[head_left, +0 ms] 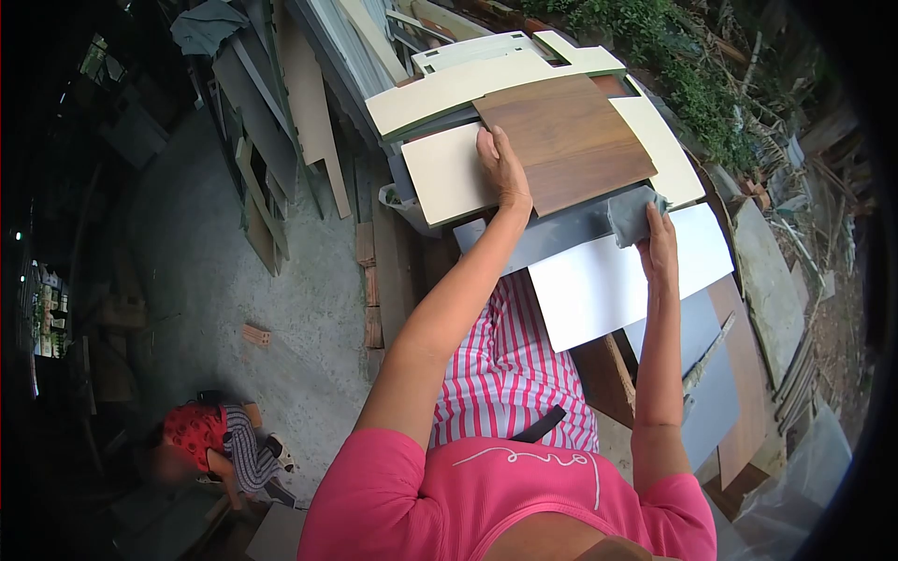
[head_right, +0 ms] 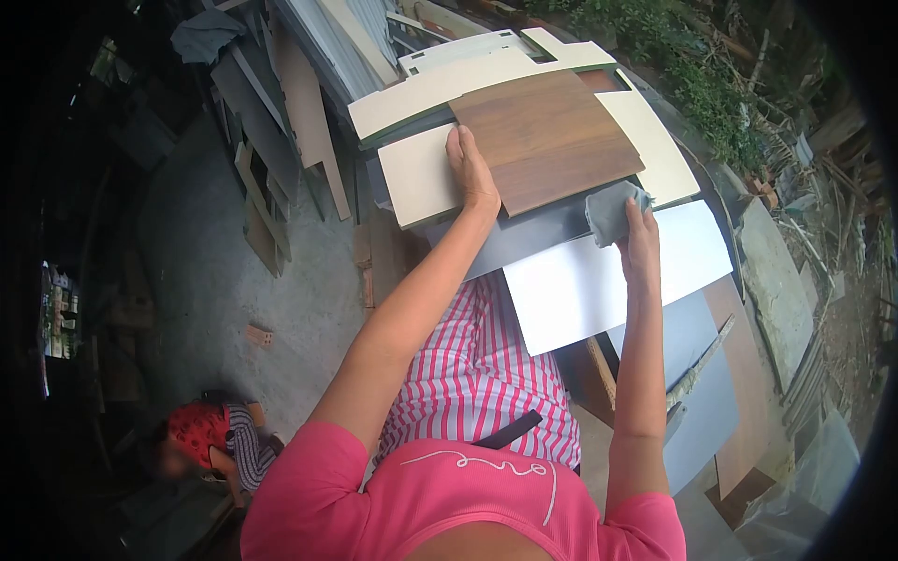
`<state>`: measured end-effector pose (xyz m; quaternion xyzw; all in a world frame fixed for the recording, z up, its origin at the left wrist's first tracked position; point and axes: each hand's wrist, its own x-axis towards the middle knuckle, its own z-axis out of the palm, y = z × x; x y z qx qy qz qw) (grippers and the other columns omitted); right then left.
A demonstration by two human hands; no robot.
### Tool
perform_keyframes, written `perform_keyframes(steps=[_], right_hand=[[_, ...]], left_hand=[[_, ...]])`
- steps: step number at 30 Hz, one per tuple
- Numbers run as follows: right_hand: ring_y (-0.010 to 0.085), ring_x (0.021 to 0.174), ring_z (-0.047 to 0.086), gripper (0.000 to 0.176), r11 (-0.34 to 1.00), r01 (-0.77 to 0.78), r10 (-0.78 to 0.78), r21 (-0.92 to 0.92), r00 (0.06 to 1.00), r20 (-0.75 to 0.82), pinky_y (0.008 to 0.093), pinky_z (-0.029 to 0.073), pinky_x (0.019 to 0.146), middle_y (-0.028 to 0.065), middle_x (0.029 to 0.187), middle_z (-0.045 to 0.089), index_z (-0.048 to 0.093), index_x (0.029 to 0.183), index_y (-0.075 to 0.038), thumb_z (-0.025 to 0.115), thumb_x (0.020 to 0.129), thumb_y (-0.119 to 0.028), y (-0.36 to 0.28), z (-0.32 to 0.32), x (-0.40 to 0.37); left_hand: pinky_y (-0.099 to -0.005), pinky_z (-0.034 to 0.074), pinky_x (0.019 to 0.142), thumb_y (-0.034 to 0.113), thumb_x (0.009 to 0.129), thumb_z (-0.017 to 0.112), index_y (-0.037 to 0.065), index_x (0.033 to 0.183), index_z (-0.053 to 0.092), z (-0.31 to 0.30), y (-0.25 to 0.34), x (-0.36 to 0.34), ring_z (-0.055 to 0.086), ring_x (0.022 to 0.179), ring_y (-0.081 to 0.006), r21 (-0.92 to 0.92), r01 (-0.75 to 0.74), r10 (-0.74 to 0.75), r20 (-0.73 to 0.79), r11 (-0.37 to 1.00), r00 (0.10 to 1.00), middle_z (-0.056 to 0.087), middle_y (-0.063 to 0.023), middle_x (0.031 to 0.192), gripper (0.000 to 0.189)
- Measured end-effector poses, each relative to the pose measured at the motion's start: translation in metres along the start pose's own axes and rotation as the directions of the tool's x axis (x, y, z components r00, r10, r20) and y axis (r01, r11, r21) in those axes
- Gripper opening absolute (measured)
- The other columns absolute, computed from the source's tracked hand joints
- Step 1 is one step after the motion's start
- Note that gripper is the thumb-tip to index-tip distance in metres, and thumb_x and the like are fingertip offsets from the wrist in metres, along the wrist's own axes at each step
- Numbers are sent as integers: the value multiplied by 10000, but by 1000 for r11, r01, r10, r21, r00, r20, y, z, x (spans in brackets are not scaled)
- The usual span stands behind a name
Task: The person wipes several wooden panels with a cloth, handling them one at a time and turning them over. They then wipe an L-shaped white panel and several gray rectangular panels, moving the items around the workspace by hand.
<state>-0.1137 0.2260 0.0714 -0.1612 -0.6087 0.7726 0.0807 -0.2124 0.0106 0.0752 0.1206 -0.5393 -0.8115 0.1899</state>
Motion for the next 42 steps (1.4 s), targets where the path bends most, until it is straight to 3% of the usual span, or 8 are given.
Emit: perform_keyframes(steps=[3, 5, 6, 8, 9, 14, 23, 42], right_hand=[[271, 956, 606, 346, 910, 233, -251, -342, 968, -10, 352, 485, 805, 147, 1147, 575, 539, 1161, -14, 494, 936, -272, -5, -7, 63], [356, 992, 574, 311, 470, 237, -434, -850, 901, 11, 390, 465, 843, 164, 1187, 560, 575, 1129, -43, 493, 920, -259, -8, -13, 94], [356, 992, 574, 311, 471, 242, -435, -849, 900, 15, 390, 465, 843, 164, 1187, 560, 575, 1129, -43, 493, 920, -259, -2, -17, 103], [409, 1028, 530, 308, 117, 229, -578, -966, 807, 121, 436, 442, 876, 154, 1213, 547, 576, 1130, -55, 495, 901, -244, 11, -19, 123], [396, 1051, 513, 305, 90, 184, -579, -979, 809, 98, 453, 434, 880, 124, 1199, 560, 582, 1120, -62, 500, 894, -249, 12, -16, 126], [399, 1023, 524, 306, 24, 247, -620, -969, 764, 179, 457, 442, 865, 132, 1180, 564, 581, 1119, -66, 497, 902, -265, 20, -19, 147], [442, 990, 556, 502, 55, -15, -422, -998, 906, -37, 527, 467, 805, 229, 1045, 588, 594, 1090, -56, 471, 880, -495, -3, -6, 177], [423, 945, 608, 729, 249, -1, -202, -969, 978, -53, 453, 460, 815, 311, 951, 620, 620, 963, 99, 485, 821, -603, -20, -35, 178]], left_hand=[[-357, 250, 1080, 511, 931, 419, -44, 1383, 238, 1, -6, 4, 309, 1317, -293, 6, -21, 21, 17, 1000, 1000, 281, -225, 1429, 739], [-358, 242, 1085, 510, 931, 420, -48, 1385, 231, 5, -4, 1, 294, 1327, -296, -13, -16, 16, 24, 1000, 1000, 271, -233, 1432, 744], [-360, 234, 1091, 509, 930, 420, -51, 1387, 224, 8, -4, 2, 279, 1338, -300, -32, -15, 16, 36, 999, 999, 261, -241, 1434, 750], [-366, 216, 1102, 504, 934, 414, -58, 1391, 210, 12, -1, 1, 246, 1355, -310, -46, -32, 34, 51, 998, 998, 241, -254, 1440, 752], [-357, 204, 1104, 508, 929, 421, -47, 1397, 213, 14, -3, 1, 243, 1354, -289, -31, -19, 21, 66, 999, 998, 242, -222, 1445, 755], [-362, 158, 1117, 528, 916, 435, -21, 1420, 165, 12, -23, 6, 158, 1388, -289, 78, -41, 31, 133, 996, 991, 176, -225, 1473, 793], [-398, 182, 1120, 568, 923, 352, -25, 1408, 201, 19, -23, 24, 202, 1361, -345, 275, -87, 55, 120, 958, 991, 219, -244, 1449, 781], [-366, 223, 1099, 583, 895, 422, -72, 1390, 205, 12, -9, 24, 256, 1356, -309, 37, 72, -75, 85, 997, 994, 239, -266, 1441, 849]])
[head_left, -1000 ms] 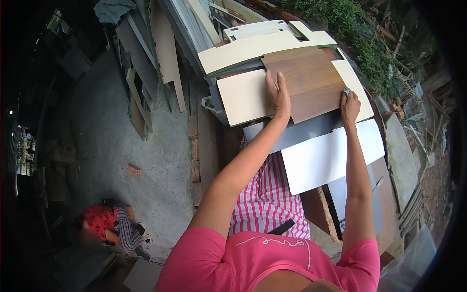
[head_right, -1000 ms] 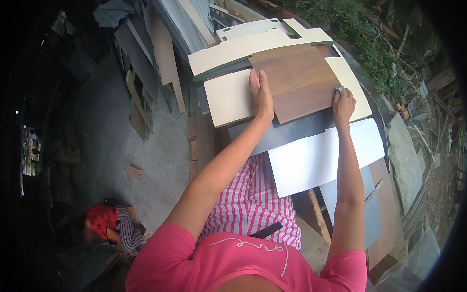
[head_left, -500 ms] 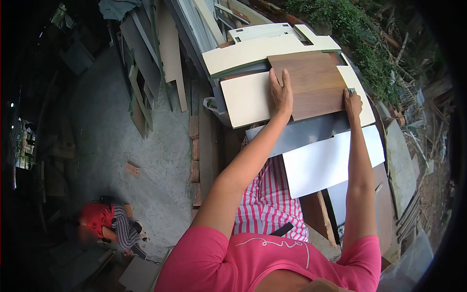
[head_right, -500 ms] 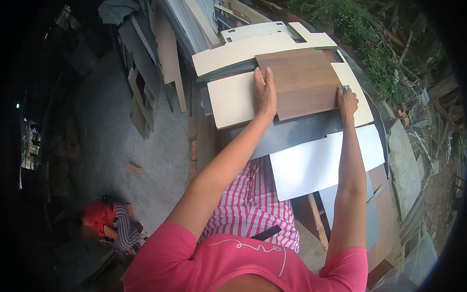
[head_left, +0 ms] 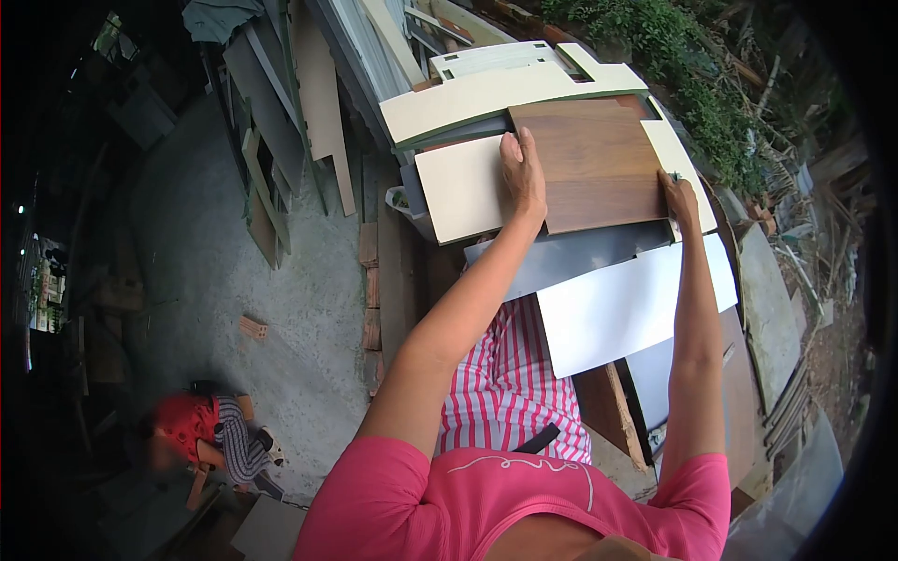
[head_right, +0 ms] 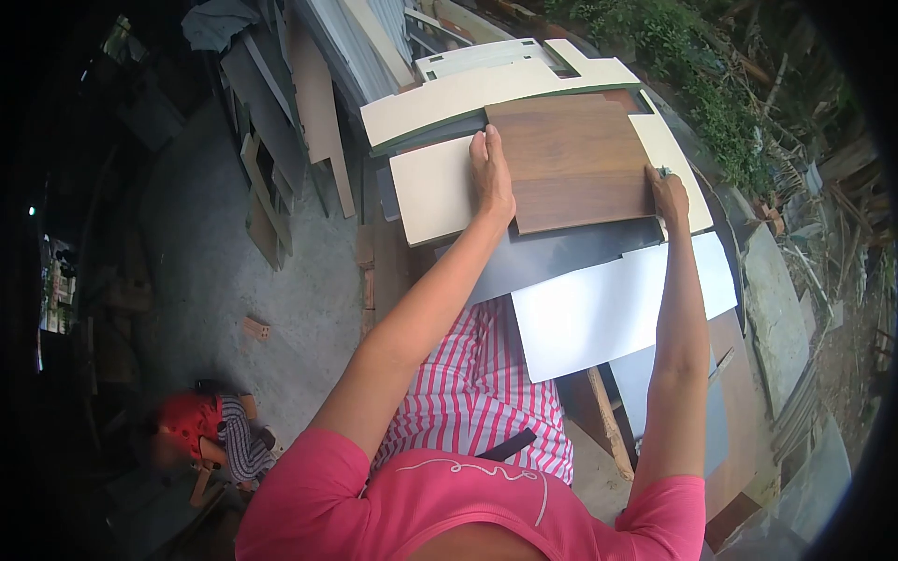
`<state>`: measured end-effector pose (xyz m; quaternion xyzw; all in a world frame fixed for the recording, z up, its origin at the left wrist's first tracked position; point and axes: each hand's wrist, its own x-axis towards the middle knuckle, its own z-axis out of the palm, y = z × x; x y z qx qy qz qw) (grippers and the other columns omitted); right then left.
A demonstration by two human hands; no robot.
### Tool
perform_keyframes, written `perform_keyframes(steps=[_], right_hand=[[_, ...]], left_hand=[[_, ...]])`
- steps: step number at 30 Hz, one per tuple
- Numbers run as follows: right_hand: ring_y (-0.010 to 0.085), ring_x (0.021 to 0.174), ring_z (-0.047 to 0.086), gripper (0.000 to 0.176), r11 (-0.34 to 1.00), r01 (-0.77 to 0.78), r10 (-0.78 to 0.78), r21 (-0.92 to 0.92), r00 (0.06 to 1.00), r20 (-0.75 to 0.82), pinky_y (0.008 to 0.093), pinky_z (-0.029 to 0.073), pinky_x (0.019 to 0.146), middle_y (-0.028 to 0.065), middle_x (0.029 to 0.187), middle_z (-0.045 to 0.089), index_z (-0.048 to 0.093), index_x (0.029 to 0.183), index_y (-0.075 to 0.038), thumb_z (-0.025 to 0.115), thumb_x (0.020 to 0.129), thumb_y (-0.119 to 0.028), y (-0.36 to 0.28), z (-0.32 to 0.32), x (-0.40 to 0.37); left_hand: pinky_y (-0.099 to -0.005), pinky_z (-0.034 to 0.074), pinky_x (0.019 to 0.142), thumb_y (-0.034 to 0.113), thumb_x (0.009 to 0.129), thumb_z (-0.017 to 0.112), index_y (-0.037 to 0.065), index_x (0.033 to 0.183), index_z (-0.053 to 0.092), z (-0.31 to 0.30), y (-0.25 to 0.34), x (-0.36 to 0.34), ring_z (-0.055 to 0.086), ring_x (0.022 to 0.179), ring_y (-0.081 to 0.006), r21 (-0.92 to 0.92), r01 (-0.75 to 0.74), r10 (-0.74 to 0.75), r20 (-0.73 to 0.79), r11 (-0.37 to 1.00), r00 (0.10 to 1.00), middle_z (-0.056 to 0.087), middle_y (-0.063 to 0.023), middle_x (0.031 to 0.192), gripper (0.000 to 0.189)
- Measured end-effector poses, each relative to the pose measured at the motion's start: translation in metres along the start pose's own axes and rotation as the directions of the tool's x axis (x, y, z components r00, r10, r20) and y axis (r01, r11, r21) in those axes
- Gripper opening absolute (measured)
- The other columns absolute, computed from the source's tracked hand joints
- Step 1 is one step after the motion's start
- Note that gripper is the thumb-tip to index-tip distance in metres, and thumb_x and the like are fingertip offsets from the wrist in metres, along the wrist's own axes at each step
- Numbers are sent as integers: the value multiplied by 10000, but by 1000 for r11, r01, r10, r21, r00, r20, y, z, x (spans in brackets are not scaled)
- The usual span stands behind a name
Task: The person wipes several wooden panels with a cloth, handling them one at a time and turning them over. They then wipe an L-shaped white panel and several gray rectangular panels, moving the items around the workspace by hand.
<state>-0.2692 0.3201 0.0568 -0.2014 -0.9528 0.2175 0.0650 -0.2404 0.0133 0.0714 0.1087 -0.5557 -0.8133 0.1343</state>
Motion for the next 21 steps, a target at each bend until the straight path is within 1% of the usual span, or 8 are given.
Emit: perform_keyframes(steps=[5, 8, 11, 12, 13, 15, 19, 21], right_hand=[[433, 949, 604, 809, 1000, 7, -6, -4, 987, 161, 454, 458, 818, 351, 939, 598, 604, 945, 146, 477, 810, -641, 7, -5, 1], [449, 954, 594, 820, 998, 47, -41, -30, 986, 161, 456, 456, 824, 351, 950, 596, 604, 947, 142, 458, 816, -654, 16, 3, -4], [452, 943, 594, 825, 998, 28, -29, -55, 999, -14, 467, 459, 813, 331, 934, 610, 608, 935, 126, 423, 828, -670, 14, 12, -20], [433, 940, 602, 789, 999, 36, -33, -40, 997, 68, 472, 460, 801, 306, 948, 621, 621, 972, 83, 409, 838, -665, 13, 12, -19], [424, 929, 607, 751, 998, 23, -21, -67, 999, 35, 473, 462, 790, 286, 950, 631, 634, 985, 44, 396, 850, -655, 12, 15, -20], [429, 923, 605, 737, 996, 57, -57, -75, 998, 1, 481, 463, 788, 280, 947, 633, 632, 970, 40, 397, 853, -648, 5, 17, -29], [451, 907, 597, 716, 991, 10, -27, -132, 992, -127, 503, 472, 782, 282, 932, 619, 623, 927, 53, 393, 874, -623, 0, 24, -38], [446, 903, 597, 653, 987, 26, -54, -159, 983, -178, 507, 482, 764, 278, 961, 601, 582, 1005, 47, 416, 891, -574, -5, 26, -45]], left_hand=[[-375, 230, 1092, 600, 886, 425, -44, 1393, 230, -6, 7, -11, 275, 1340, -299, -32, 41, -41, 7, 999, 999, 261, -228, 1439, 842], [-378, 226, 1093, 604, 885, 425, -44, 1392, 234, -15, -5, -13, 267, 1342, -297, -107, 60, -57, 25, 992, 998, 263, -222, 1439, 844], [-377, 217, 1097, 607, 885, 421, -49, 1391, 231, -18, -8, -26, 257, 1346, -296, -139, 71, -68, 30, 988, 997, 262, -219, 1440, 850], [-375, 211, 1099, 608, 887, 417, -51, 1390, 231, -22, -1, -29, 254, 1348, -294, -120, 65, -63, 17, 991, 998, 260, -218, 1441, 851], [-375, 211, 1099, 608, 887, 417, -51, 1390, 231, -24, 7, -31, 254, 1348, -294, -108, 37, -39, -17, 993, 999, 260, -218, 1441, 851], [-346, 199, 1092, 584, 904, 412, -1, 1378, 268, -23, 12, -36, 267, 1323, -226, -141, 102, -103, -2, 985, 995, 317, -139, 1396, 767], [-372, 211, 1093, 607, 898, 384, -20, 1401, 226, -21, 4, -20, 253, 1344, -291, -125, 54, -51, 27, 991, 998, 264, -203, 1437, 819], [-375, 215, 1090, 615, 894, 383, -17, 1403, 223, -22, 0, -8, 253, 1344, -291, -120, 42, -35, 62, 992, 997, 261, -204, 1437, 827]])
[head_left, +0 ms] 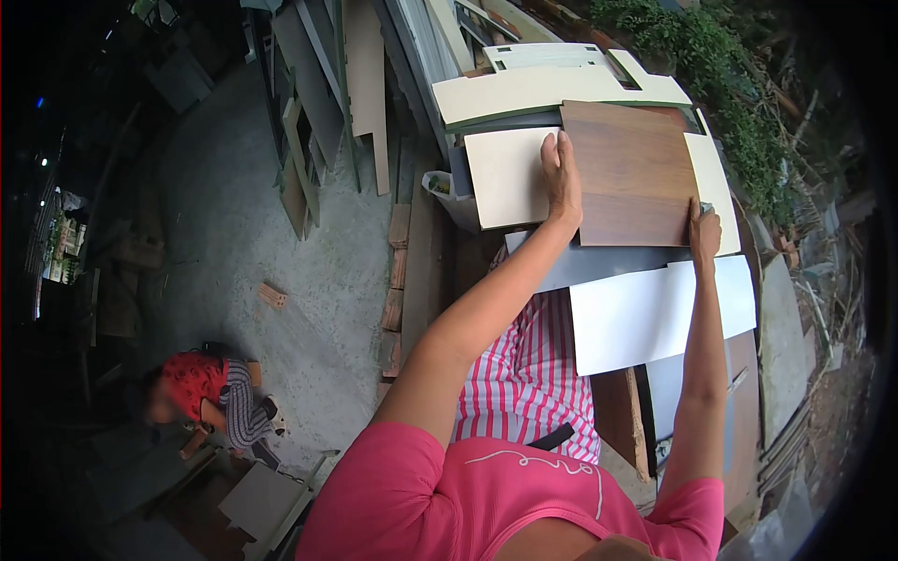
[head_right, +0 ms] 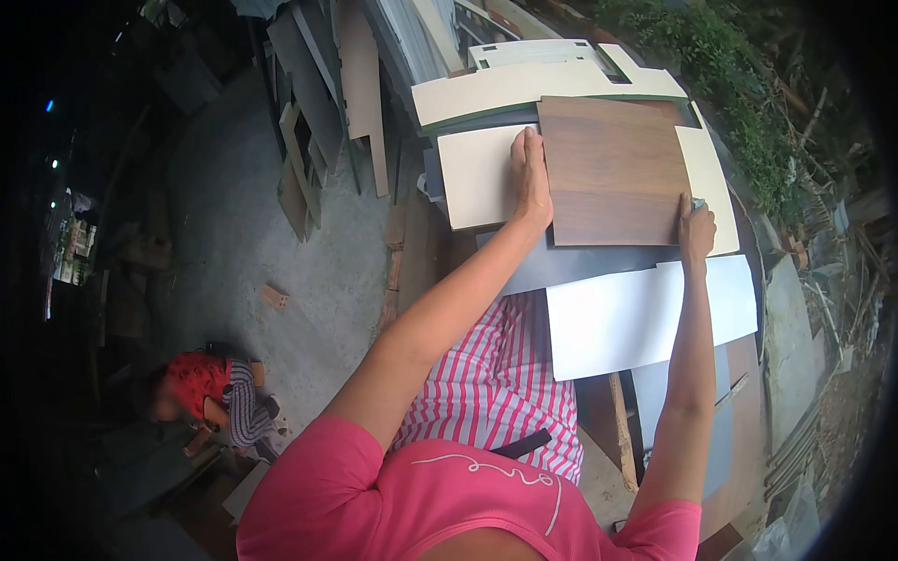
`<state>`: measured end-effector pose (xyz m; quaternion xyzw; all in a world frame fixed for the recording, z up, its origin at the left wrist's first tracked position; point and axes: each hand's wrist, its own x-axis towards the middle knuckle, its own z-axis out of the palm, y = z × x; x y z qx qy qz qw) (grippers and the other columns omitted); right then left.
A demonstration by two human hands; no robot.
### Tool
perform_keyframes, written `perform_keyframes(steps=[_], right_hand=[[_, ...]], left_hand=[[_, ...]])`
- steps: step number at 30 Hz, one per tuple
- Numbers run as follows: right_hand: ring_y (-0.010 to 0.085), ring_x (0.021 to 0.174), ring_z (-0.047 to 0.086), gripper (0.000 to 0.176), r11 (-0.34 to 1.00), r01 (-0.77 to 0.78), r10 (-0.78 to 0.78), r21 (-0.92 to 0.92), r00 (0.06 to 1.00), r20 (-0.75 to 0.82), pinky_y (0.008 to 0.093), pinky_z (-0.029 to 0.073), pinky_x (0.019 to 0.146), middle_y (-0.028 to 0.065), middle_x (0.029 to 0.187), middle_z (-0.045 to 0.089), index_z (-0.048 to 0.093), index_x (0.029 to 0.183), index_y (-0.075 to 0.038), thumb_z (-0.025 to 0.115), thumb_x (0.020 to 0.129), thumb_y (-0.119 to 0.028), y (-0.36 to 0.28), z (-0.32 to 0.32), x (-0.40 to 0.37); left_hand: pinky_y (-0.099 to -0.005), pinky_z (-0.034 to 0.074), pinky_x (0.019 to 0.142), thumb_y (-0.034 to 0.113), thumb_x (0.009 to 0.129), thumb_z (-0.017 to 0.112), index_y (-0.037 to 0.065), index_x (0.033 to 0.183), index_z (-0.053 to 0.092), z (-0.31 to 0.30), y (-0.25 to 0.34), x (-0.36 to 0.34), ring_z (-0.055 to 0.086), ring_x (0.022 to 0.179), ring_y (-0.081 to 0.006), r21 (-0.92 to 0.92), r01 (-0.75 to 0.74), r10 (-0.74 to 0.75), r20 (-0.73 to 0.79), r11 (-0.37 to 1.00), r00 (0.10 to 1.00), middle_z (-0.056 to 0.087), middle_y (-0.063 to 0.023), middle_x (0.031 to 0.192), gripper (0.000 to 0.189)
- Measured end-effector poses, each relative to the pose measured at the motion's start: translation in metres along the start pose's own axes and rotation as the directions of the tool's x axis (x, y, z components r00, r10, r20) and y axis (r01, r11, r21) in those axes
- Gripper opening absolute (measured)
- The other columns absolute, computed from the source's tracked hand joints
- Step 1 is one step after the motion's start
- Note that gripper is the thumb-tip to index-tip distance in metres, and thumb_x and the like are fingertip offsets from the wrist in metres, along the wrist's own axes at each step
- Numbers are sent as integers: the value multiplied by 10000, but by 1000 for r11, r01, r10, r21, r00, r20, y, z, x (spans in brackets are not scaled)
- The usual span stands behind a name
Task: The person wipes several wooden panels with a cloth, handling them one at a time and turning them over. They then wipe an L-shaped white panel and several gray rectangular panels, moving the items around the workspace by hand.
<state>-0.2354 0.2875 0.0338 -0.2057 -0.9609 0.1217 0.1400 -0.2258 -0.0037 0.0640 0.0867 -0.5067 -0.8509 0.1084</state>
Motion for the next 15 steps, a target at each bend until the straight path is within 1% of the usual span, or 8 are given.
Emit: perform_keyframes(steps=[5, 6, 7, 9, 10, 12, 13, 15], right_hand=[[421, 922, 588, 514, 995, 90, -85, 31, 986, -143, 498, 487, 754, 235, 998, 588, 539, 1136, -33, 464, 906, -487, -17, -3, -10], [412, 938, 575, 476, 996, 84, -85, -13, 989, -119, 495, 483, 764, 224, 1008, 580, 541, 1150, -62, 464, 912, -466, -23, -6, -12], [402, 955, 561, 440, 996, 78, -83, -54, 992, -98, 491, 479, 774, 214, 1018, 572, 543, 1165, -91, 464, 917, -446, -26, -5, -12], [397, 967, 549, 425, 997, 72, -75, -39, 991, -109, 489, 474, 784, 216, 1019, 566, 542, 1175, -101, 459, 921, -432, -29, -2, -16], [392, 978, 538, 412, 998, 56, -58, -17, 989, -132, 487, 468, 794, 218, 1020, 561, 541, 1185, -111, 455, 925, -419, -29, -1, -17], [390, 986, 534, 408, 998, 56, -57, -15, 990, -129, 484, 463, 804, 216, 1028, 559, 542, 1188, -112, 455, 926, -412, -29, -1, -18], [388, 993, 530, 404, 999, 52, -53, -11, 990, -129, 482, 457, 815, 215, 1037, 558, 542, 1190, -112, 454, 927, -405, -30, -2, -18], [388, 988, 531, 399, 998, 62, -64, -18, 988, -140, 480, 458, 814, 210, 1038, 560, 542, 1193, -116, 452, 928, -401, -31, -2, -18]], left_hand=[[-332, 244, 1068, 558, 903, 447, -1, 1379, 288, 4, 9, 22, 319, 1297, -230, 28, -46, 44, 59, 999, 997, 350, -164, 1377, 751], [-399, 239, 1083, 557, 894, 453, -16, 1393, 240, 9, 5, 28, 319, 1303, -325, 79, -56, 53, 40, 995, 998, 322, -241, 1392, 789], [-399, 239, 1083, 557, 894, 453, -16, 1393, 240, 12, 8, 35, 319, 1303, -325, 77, -52, 50, 24, 996, 998, 322, -241, 1392, 789], [-416, 253, 1077, 482, 890, 504, -23, 1359, 313, 17, 11, 50, 322, 1289, -340, 492, -356, 336, 132, 795, 932, 343, -222, 1375, 715], [-416, 253, 1077, 482, 890, 504, -23, 1359, 313, 18, 6, 60, 322, 1289, -340, 494, -348, 332, 124, 797, 935, 343, -222, 1375, 715], [-448, 261, 1071, 413, 864, 558, -17, 1324, 384, 23, 4, 80, 337, 1248, -408, 743, -502, 446, 303, 443, 842, 365, -241, 1337, 653], [-448, 261, 1071, 413, 864, 558, -17, 1324, 384, 23, 2, 87, 337, 1248, -408, 744, -502, 447, 303, 440, 841, 365, -241, 1337, 653], [-463, 308, 1026, 366, 839, 602, -8, 1233, 490, 20, 1, 95, 381, 1179, -410, 838, -524, 309, 463, 153, 831, 418, -225, 1259, 555]])
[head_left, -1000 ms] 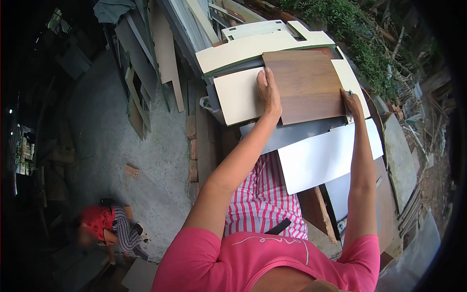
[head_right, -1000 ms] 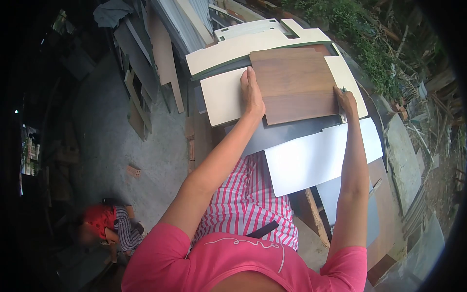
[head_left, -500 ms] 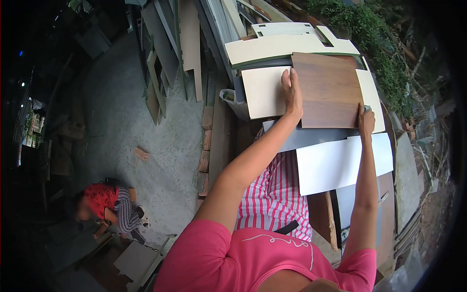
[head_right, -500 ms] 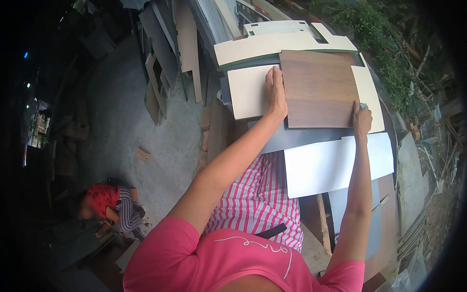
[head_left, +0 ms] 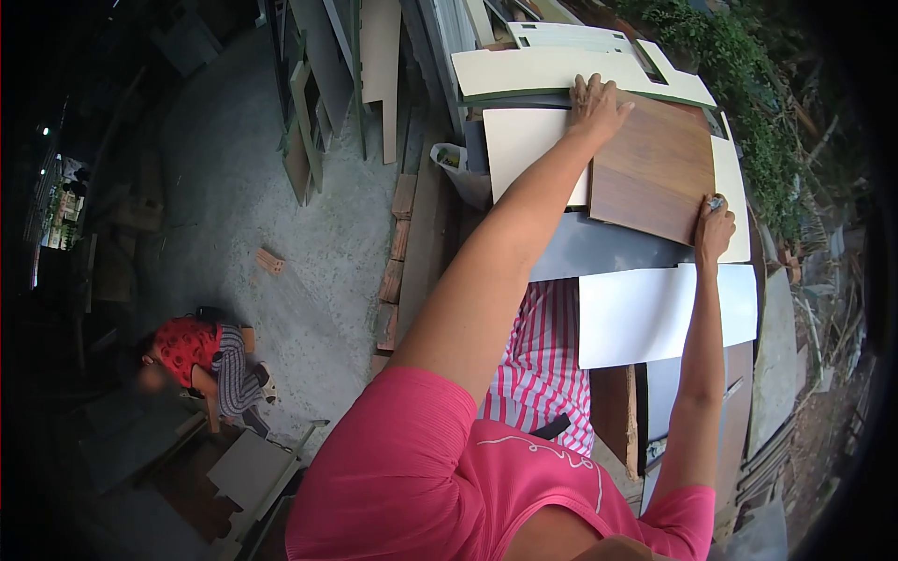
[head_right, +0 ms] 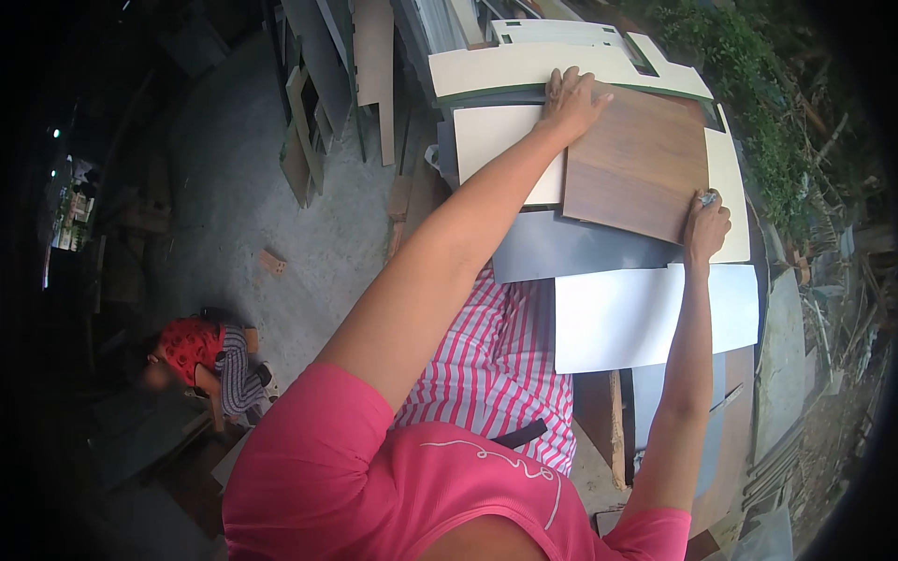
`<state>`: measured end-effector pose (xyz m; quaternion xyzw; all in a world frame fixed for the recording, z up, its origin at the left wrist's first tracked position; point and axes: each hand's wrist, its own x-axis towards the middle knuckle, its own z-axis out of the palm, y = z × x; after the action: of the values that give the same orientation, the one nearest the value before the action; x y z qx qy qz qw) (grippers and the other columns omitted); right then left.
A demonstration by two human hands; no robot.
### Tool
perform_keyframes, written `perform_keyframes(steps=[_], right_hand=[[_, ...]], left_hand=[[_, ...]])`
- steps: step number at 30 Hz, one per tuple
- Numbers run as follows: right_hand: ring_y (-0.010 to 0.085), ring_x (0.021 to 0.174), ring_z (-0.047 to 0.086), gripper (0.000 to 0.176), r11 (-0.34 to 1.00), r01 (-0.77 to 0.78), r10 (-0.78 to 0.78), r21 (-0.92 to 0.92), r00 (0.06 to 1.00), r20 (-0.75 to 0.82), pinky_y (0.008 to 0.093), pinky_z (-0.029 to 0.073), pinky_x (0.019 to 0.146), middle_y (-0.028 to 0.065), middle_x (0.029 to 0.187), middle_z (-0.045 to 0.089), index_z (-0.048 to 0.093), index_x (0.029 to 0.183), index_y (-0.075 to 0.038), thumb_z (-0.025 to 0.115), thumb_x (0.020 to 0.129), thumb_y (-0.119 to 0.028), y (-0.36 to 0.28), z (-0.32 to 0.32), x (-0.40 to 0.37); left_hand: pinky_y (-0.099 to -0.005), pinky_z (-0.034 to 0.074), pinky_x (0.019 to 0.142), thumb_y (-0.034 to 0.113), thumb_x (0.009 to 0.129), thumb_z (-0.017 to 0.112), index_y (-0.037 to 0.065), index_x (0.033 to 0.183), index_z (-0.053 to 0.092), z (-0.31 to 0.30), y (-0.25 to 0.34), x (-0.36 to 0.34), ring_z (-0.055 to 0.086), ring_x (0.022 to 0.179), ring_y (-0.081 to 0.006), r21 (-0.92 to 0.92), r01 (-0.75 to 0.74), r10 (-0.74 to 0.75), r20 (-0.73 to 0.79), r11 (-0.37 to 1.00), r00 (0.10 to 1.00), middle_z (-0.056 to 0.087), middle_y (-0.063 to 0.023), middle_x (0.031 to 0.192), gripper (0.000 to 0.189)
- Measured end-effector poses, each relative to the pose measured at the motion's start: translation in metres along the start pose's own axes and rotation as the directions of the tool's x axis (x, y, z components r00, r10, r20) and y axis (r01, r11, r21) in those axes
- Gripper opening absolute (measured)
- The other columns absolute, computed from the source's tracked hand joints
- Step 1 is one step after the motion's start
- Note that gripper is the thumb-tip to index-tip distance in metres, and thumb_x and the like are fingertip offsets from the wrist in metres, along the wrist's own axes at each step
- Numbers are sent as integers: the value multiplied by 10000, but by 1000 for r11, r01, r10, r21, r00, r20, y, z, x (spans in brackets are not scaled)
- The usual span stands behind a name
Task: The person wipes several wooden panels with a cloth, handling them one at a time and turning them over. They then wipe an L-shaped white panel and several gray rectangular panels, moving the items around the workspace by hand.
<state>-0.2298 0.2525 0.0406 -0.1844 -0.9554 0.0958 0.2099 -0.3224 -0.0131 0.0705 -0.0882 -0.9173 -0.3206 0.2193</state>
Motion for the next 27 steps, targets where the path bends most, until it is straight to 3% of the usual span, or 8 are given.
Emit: perform_keyframes(steps=[4, 6, 20, 23, 27], right_hand=[[390, 981, 529, 389, 1000, 17, -18, -10, 1000, -9, 479, 456, 816, 200, 1042, 563, 544, 1192, -122, 443, 934, -395, 2, 4, 1], [391, 981, 528, 386, 999, 33, -33, -5, 999, -9, 480, 456, 815, 201, 1042, 562, 544, 1191, -126, 437, 937, -395, 5, 5, 2], [398, 954, 531, 360, 995, 100, -100, -1, 995, -9, 478, 454, 810, 197, 1010, 573, 557, 1178, -148, 431, 941, -388, 17, 9, -6], [393, 942, 533, 361, 992, 128, -128, 2, 988, -86, 469, 453, 799, 189, 1005, 576, 553, 1197, -132, 470, 925, -354, 18, 11, -11], [359, 1121, 467, 454, 982, 190, -191, -25, 966, -176, 463, 370, 939, 190, 1222, 488, 445, 1317, -128, 514, 900, -292, 8, 8, -25]], left_hand=[[-453, 344, 972, 349, 835, 614, 3, 1137, 558, 4, -3, 1, 412, 1121, -360, -49, 36, -34, 44, 998, 998, 452, -196, 1187, 462], [-440, 359, 934, 349, 833, 616, 4, 1090, 573, 5, -1, -5, 418, 1088, -335, 18, 43, -42, -45, 999, 998, 463, -176, 1150, 432], [-463, 313, 971, 343, 818, 631, -4, 1022, 572, -10, 4, -42, 426, 1065, -328, 124, 93, -78, -122, 988, 989, 485, -183, 1066, 407], [-479, 294, 987, 343, 813, 634, -3, 1006, 566, -11, 3, -50, 435, 1041, -330, 163, 74, -48, -161, 984, 986, 489, -185, 1037, 402], [-508, 261, 1004, 325, 804, 648, 10, 974, 559, -5, 0, -58, 438, 1017, -331, 198, 52, -4, -239, 979, 971, 483, -183, 1011, 369]])
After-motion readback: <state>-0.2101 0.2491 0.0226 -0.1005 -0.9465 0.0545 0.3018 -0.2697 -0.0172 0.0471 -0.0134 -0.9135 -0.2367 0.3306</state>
